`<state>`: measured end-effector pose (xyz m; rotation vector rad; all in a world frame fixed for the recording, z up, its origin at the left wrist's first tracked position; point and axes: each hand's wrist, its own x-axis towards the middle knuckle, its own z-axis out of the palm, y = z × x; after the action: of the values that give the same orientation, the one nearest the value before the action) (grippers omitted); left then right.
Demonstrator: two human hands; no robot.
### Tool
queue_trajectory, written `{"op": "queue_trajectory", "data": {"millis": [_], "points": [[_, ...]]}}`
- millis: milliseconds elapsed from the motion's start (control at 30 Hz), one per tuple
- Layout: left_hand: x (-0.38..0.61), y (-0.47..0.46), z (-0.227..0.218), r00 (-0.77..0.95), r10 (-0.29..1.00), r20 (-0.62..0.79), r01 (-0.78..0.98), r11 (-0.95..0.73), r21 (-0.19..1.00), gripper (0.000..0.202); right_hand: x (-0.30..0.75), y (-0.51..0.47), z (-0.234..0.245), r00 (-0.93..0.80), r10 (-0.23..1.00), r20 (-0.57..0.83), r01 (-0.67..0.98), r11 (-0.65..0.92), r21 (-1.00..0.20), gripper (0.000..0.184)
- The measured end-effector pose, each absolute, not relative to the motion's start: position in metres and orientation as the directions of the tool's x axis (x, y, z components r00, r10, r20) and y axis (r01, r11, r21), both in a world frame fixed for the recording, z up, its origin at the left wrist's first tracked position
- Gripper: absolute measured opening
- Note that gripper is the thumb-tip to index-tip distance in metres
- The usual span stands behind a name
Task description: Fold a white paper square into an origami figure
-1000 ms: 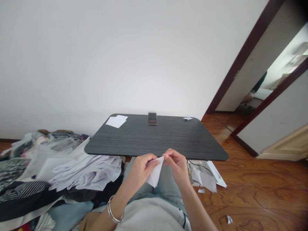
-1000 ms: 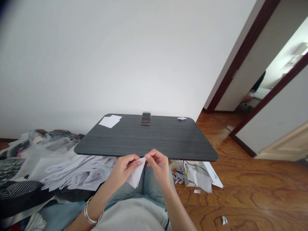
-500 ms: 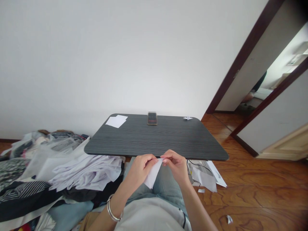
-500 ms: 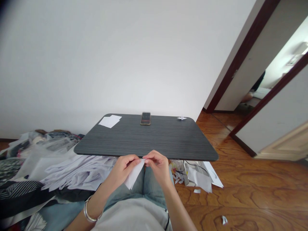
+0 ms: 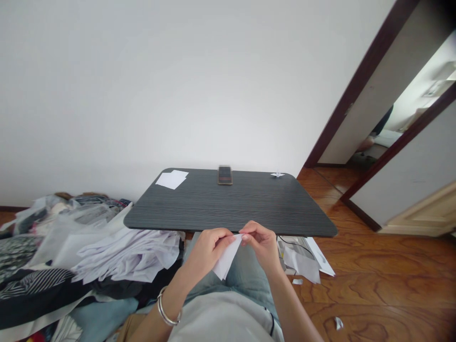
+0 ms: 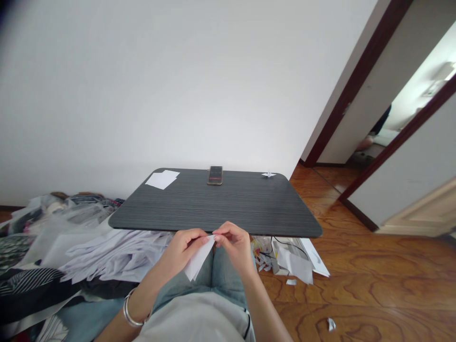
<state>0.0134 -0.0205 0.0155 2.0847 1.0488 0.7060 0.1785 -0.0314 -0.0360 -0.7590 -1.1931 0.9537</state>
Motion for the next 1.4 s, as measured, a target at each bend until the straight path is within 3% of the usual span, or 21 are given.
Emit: {"op": "queue_trajectory", "data": {"millis": [200,367,633,767,967,1067,1400], "points": [[0.011,-0.022,0.019,0.552,0.819,0.160,0.440,-0.449,0.778,0.023,0.178,-0.031,-0.036,0.084,0.939,0.334,-0.279,0.344,-0.896,0.010],[0.011,-0.019,0.016,0.548,0.815,0.187,0.448,-0.475,0.757,0.030,0.175,-0.031,-0.036,0.083,0.949,0.304,-0.289,0.315,-0.904,0.015],[0.012,-0.018,0.015,0.569,0.799,0.194,0.464,-0.507,0.727,0.034,0.172,-0.035,-0.037,0.149,0.912,0.382,-0.149,0.402,-0.903,0.017],[0.013,-0.017,0.011,0.558,0.802,0.213,0.528,-0.541,0.654,0.036,0.169,-0.036,-0.038,0.179,0.918,0.354,-0.094,0.374,-0.923,0.022],[0.015,-0.017,0.002,0.525,0.815,0.243,0.641,-0.567,0.517,0.037,0.161,-0.035,-0.037,0.190,0.948,0.256,-0.147,0.285,-0.947,0.031],[0.015,-0.016,0.000,0.522,0.821,0.230,0.629,-0.553,0.546,0.037,0.162,-0.034,-0.038,0.159,0.953,0.257,-0.200,0.286,-0.937,0.033],[0.013,-0.018,0.008,0.531,0.825,0.194,0.554,-0.511,0.657,0.041,0.166,-0.035,-0.041,0.124,0.945,0.304,-0.235,0.325,-0.916,0.017]]}}
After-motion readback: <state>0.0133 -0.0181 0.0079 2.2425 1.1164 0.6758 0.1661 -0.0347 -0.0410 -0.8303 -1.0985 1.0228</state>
